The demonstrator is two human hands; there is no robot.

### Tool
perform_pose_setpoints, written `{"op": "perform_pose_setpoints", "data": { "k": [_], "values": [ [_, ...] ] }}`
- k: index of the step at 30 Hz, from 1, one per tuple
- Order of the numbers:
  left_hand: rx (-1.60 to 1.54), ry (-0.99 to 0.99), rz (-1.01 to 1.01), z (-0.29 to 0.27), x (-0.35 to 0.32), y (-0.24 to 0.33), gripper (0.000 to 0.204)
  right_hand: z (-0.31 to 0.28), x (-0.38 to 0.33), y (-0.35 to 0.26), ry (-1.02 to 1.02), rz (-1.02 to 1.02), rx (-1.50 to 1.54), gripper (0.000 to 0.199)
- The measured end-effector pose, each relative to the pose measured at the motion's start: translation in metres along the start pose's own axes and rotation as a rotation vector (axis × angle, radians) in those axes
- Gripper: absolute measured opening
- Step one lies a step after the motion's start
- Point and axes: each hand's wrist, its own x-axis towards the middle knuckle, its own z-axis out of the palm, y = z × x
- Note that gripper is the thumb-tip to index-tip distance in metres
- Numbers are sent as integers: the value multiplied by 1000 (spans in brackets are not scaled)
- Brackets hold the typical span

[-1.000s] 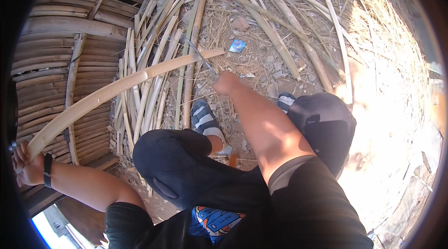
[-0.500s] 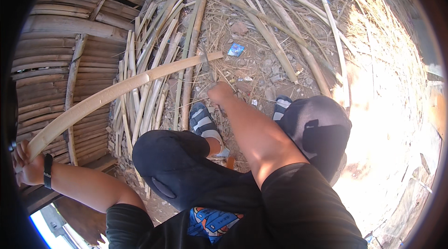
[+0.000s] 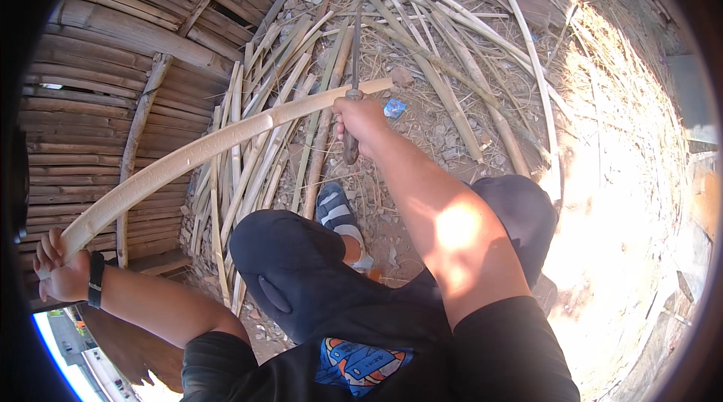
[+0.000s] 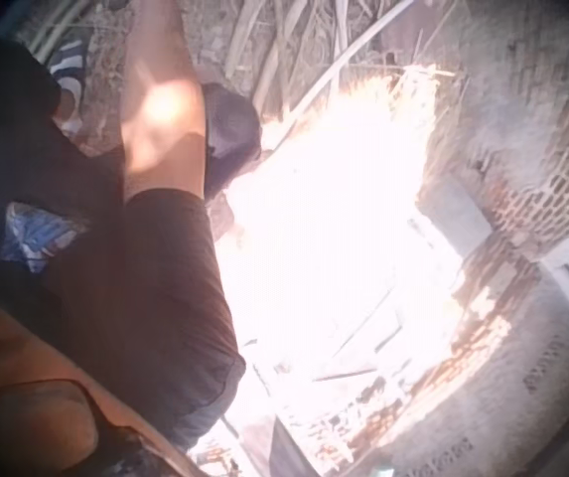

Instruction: The person sits on the ground and uses a knife to split a long piece of bamboo into thin strips. They hold the bamboo with one hand and carefully guide the knife along its length to separate the strips, repeating the process on different sections.

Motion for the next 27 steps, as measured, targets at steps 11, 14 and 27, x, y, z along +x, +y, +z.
{"op": "perform_pose_setpoints", "data": {
  "k": [11, 14, 27],
  "values": [
    [182, 446, 64, 99, -32, -140, 48, -31, -89, -91, -61, -249, -513, 18],
    [271, 489, 57, 104, -40, -152, 53, -36, -83, -88, -96, -267, -695, 27],
    [106, 410, 51, 63, -58, -144, 81, 2, -98, -50, -336, -547, -1301, 39]
  ]
}}
